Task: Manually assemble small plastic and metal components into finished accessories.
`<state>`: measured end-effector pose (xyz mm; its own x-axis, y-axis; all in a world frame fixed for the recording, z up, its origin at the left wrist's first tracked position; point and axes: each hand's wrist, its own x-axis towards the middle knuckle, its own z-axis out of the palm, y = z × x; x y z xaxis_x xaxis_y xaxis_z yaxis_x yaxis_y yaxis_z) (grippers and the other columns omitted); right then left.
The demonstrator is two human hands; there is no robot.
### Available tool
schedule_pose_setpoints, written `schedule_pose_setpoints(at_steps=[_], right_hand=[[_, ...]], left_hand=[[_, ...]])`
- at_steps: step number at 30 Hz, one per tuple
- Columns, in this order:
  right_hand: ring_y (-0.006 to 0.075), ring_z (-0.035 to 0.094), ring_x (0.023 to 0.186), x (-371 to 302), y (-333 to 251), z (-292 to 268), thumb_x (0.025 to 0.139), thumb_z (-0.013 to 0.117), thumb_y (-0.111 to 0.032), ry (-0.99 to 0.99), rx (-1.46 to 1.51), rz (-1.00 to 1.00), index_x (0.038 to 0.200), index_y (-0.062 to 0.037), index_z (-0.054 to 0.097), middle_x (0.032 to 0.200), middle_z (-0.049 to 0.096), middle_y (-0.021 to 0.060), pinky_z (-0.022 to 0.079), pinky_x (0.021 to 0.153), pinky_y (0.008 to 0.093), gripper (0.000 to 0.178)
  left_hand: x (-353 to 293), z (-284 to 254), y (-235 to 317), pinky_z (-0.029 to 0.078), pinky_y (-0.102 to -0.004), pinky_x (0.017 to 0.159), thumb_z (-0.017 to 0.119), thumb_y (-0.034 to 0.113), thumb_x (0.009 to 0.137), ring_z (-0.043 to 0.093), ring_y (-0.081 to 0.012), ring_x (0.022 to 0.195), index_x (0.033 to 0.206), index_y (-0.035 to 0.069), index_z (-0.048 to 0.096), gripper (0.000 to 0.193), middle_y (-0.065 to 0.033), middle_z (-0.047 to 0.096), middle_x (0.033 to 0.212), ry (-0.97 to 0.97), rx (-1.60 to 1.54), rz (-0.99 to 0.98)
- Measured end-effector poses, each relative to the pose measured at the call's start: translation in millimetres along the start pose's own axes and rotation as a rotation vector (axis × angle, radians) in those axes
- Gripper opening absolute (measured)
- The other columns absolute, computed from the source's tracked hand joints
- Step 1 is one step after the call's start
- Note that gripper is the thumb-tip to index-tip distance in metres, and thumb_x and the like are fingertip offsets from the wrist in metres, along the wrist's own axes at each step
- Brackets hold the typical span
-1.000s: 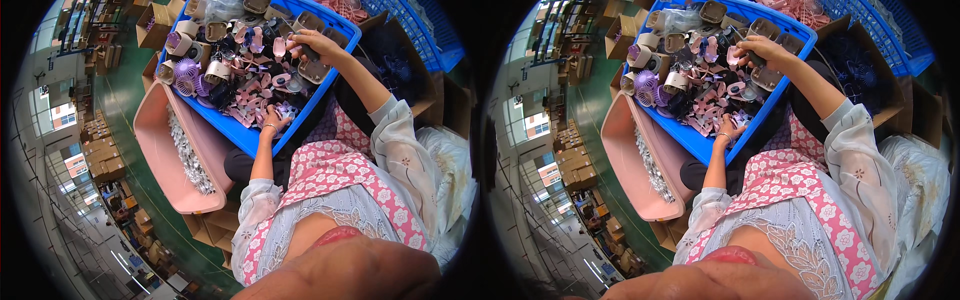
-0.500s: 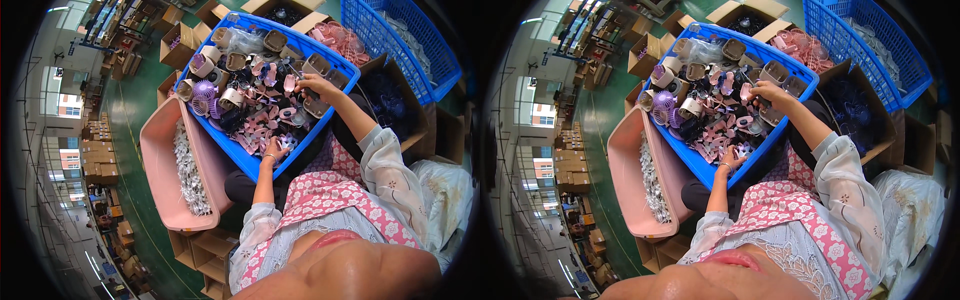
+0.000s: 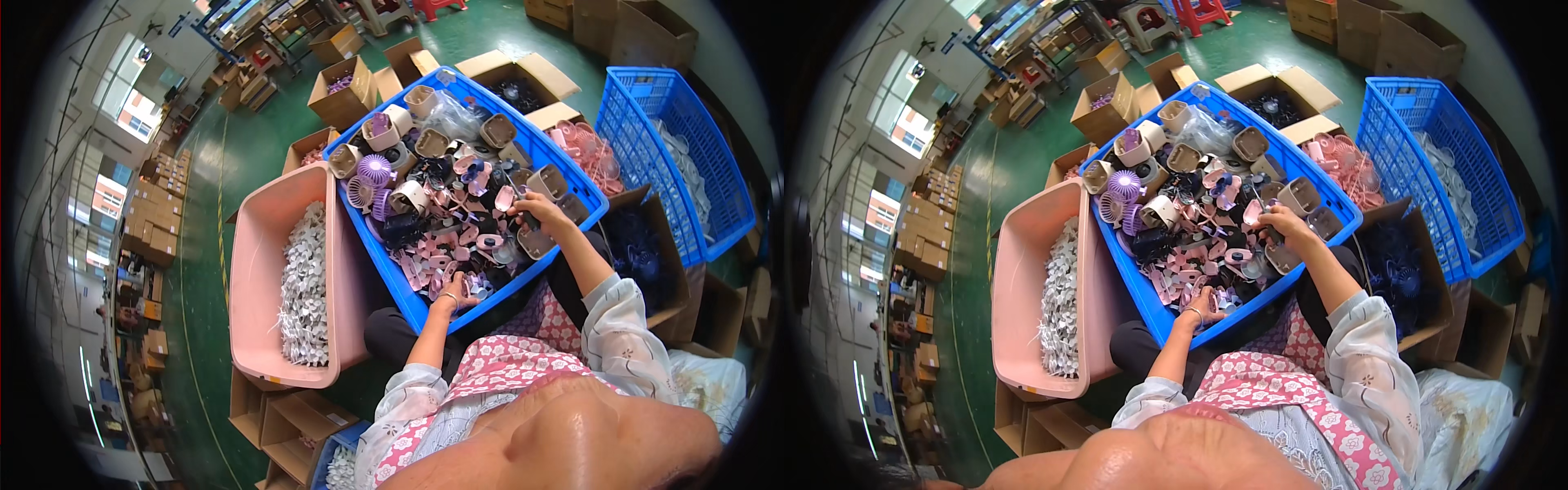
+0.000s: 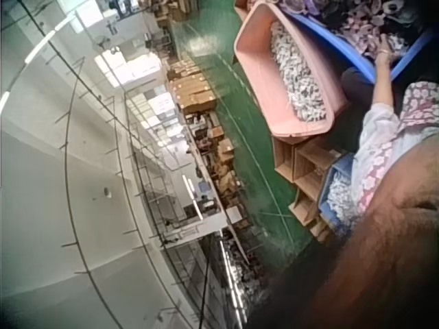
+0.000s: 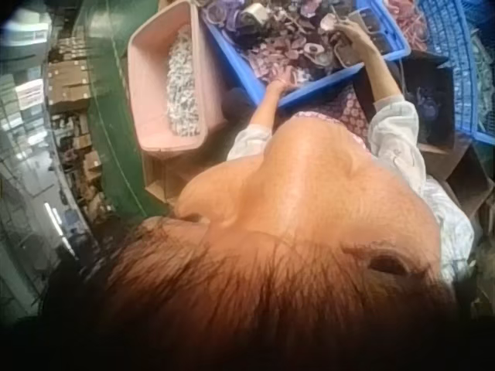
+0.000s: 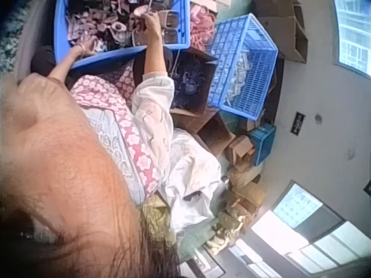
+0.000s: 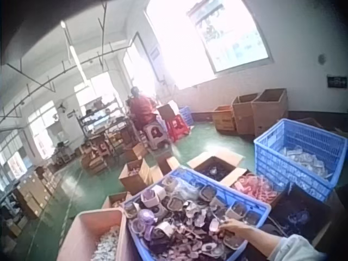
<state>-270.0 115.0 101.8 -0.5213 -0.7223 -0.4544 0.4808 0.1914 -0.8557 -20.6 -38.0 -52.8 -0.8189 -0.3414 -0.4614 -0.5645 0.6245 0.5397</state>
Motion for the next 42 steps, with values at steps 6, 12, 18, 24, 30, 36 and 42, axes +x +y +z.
schedule_pose_setpoints(at_steps=[6, 12, 18, 24, 30, 36, 42], right_hand=[[0.013, 0.057, 0.054, -2, 7, -4, 0.079, 0.056, -0.011, 0.022, -0.016, -0.008, 0.087, -0.0022, 0.048, 0.081, 0.063, 0.0111, 0.042, 0.038, 0.0243, 0.014], [0.0137, 0.057, 0.054, 9, 21, -2, 0.08, 0.055, -0.013, -0.015, -0.117, -0.016, 0.088, -0.0023, 0.05, 0.08, 0.063, 0.0103, 0.041, 0.038, 0.0254, 0.014], [0.0113, 0.058, 0.059, 16, 16, -4, 0.078, 0.058, -0.017, -0.052, -0.181, -0.11, 0.088, -0.003, 0.052, 0.079, 0.063, 0.007, 0.041, 0.044, 0.0232, 0.018], [0.0089, 0.056, 0.058, 12, 23, 5, 0.08, 0.057, -0.017, -0.077, -0.205, -0.045, 0.088, -0.0027, 0.052, 0.082, 0.063, 0.0074, 0.041, 0.044, 0.0213, 0.017], [0.0103, 0.056, 0.061, 9, 23, 14, 0.079, 0.057, -0.018, -0.072, -0.252, -0.063, 0.087, -0.0019, 0.052, 0.079, 0.062, 0.007, 0.04, 0.047, 0.0231, 0.019], [0.0098, 0.056, 0.061, 12, 29, 6, 0.078, 0.056, -0.019, -0.108, -0.321, -0.068, 0.09, -0.0028, 0.053, 0.081, 0.062, 0.0058, 0.04, 0.048, 0.0226, 0.021], [0.0081, 0.056, 0.061, 12, 27, 21, 0.076, 0.056, -0.021, -0.13, -0.365, -0.113, 0.091, -0.0024, 0.054, 0.079, 0.061, 0.0043, 0.039, 0.046, 0.02, 0.024]], left_hand=[[5, 9, 16, 0.036, -0.049, 0.096, 0.084, 0.039, 0.045, 0.036, -0.0474, 0.117, 0.136, 0.024, 0.012, 0.118, -0.029, 0.019, 0.135, -0.116, 0.139, -0.221], [24, 18, 9, 0.043, -0.05, 0.086, 0.082, 0.029, 0.051, 0.045, -0.0487, 0.107, 0.133, 0.018, 0.011, 0.108, -0.0338, 0.036, 0.118, 0.001, 0.094, -0.336], [22, -7, -16, 0.048, -0.0411, 0.071, 0.07, 0.013, 0.054, 0.056, -0.0322, 0.084, 0.11, 0.011, 0.034, 0.067, -0.0155, 0.048, 0.099, 0.359, -0.277, 0.022], [1, -62, 36, 0.051, -0.0292, 0.051, 0.066, 0.009, 0.074, 0.058, -0.0177, 0.064, 0.114, 0.015, 0.035, 0.051, -0.0073, 0.053, 0.087, 0.101, -1.397, -0.1], [3, -99, 11, 0.049, -0.0258, 0.051, 0.053, 0.034, 0.087, 0.058, -0.0191, 0.065, 0.098, 0.006, 0.051, 0.03, -0.0174, 0.06, 0.097, -0.162, -1.721, -0.182], [2, -114, -1, 0.047, -0.0259, 0.05, 0.036, 0.038, 0.093, 0.057, -0.0195, 0.063, 0.101, 0.002, 0.05, 0.039, -0.02, 0.06, 0.097, -0.093, -1.735, -0.064], [2, -107, -24, 0.049, -0.0315, 0.056, 0.048, 0.03, 0.086, 0.057, -0.0225, 0.068, 0.106, 0.003, 0.047, 0.033, -0.0186, 0.06, 0.092, 0.244, -1.057, -0.208]])
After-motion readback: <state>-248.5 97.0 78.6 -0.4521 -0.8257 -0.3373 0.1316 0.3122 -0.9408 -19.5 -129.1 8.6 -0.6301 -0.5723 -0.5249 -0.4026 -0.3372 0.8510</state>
